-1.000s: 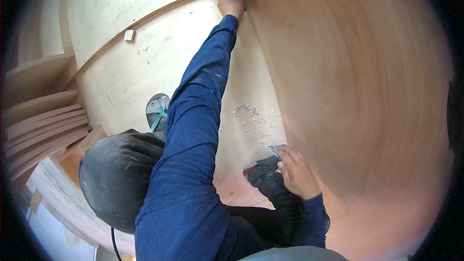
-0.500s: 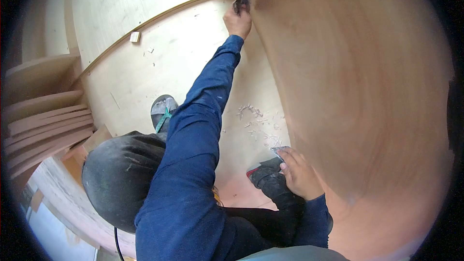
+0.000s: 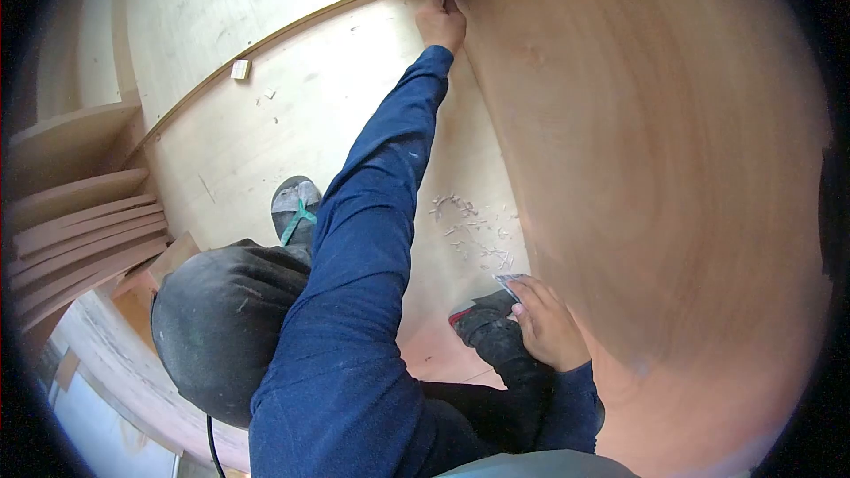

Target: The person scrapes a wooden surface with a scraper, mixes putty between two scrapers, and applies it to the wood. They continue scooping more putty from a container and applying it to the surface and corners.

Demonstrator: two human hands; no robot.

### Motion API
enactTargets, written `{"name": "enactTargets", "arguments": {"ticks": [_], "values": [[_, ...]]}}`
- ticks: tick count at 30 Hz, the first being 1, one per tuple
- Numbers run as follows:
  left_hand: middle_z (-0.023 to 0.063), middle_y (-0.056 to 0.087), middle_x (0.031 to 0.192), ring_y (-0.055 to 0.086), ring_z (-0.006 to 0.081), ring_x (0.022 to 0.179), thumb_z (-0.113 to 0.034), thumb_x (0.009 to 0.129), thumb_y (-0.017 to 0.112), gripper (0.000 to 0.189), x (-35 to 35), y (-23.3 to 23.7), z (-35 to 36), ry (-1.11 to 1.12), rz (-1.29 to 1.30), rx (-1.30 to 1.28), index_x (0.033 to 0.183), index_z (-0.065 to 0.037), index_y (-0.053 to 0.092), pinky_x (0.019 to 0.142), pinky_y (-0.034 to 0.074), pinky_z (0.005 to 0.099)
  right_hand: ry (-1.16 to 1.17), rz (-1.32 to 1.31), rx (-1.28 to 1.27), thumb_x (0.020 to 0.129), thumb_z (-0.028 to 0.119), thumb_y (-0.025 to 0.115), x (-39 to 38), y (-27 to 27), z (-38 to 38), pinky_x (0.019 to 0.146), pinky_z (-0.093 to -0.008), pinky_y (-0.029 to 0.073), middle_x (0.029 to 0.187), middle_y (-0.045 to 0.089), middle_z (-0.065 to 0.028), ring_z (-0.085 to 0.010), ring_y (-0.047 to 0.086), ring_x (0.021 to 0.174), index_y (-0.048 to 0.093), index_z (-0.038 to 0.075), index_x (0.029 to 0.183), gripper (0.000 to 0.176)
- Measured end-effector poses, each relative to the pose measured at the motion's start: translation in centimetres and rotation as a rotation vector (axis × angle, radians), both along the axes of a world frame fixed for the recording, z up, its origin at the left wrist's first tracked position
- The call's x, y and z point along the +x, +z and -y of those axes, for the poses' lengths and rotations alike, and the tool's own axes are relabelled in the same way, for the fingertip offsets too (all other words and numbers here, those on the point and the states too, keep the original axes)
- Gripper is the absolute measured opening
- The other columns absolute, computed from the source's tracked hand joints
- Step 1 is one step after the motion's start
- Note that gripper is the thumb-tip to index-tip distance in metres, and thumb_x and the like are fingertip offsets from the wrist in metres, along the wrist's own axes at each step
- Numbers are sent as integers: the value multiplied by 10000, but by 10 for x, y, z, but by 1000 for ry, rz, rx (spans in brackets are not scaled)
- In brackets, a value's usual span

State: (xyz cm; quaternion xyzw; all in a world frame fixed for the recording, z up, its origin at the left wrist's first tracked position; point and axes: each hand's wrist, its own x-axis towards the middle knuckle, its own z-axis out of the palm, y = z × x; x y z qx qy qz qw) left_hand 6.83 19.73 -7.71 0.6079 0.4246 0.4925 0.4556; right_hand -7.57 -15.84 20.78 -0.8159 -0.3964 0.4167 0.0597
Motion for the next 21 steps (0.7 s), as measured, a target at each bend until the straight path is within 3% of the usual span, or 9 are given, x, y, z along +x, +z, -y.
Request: {"name": "enactTargets", "arguments": {"ticks": [4, 7, 9, 12, 16, 21], "values": [[194, 659, 983, 645, 339, 916, -78, 825, 564, 292, 12, 1, 8, 11, 80, -75, 1107, -63, 638, 777, 497, 373, -20, 14, -23, 881, 103, 528, -2, 3, 3, 984, -423, 378, 1206, 523, -139, -336, 485, 1130, 528, 51, 1207, 330], [202, 668, 923, 659, 332, 857, -65, 815, 561, 290, -10, 7, 10, -36, -113, -75, 1089, -63, 655, 742, 496, 366, 9, -1, -24, 877, 102, 534, -4, 5, -3, 975, -420, 385, 1207, 523, -139, -340, 487, 1123, 529, 51, 1204, 331], [238, 630, 784, 642, 387, 753, -151, 832, 573, 261, -35, 4, 1, -228, -135, 11, 1066, -76, 660, 675, 494, 418, 19, -3, -16, 877, 102, 533, -4, 4, -4, 971, -418, 388, 1206, 523, -140, -341, 488, 1121, 530, 50, 1202, 329], [236, 633, 793, 647, 374, 742, -171, 841, 592, 233, -52, -1, -7, -301, -164, -90, 1030, -60, 670, 663, 493, 404, 34, 17, 8, 877, 103, 531, -3, 8, -11, 964, -417, 393, 1204, 523, -143, -343, 490, 1115, 530, 49, 1200, 327], [232, 639, 859, 651, 363, 788, -127, 875, 567, 219, -51, 8, -12, -86, -138, -108, 1062, -55, 655, 688, 499, 374, 51, 32, 31, 883, 104, 519, -5, 8, -14, 958, -419, 396, 1202, 521, -153, -346, 491, 1107, 526, 43, 1199, 322], [234, 639, 875, 641, 385, 813, -122, 882, 557, 227, -42, -9, -21, -118, -81, -43, 1085, -103, 657, 713, 503, 384, 40, -9, -4, 887, 99, 510, -8, 4, -11, 958, -420, 395, 1200, 521, -155, -347, 489, 1111, 522, 38, 1202, 321]]}}
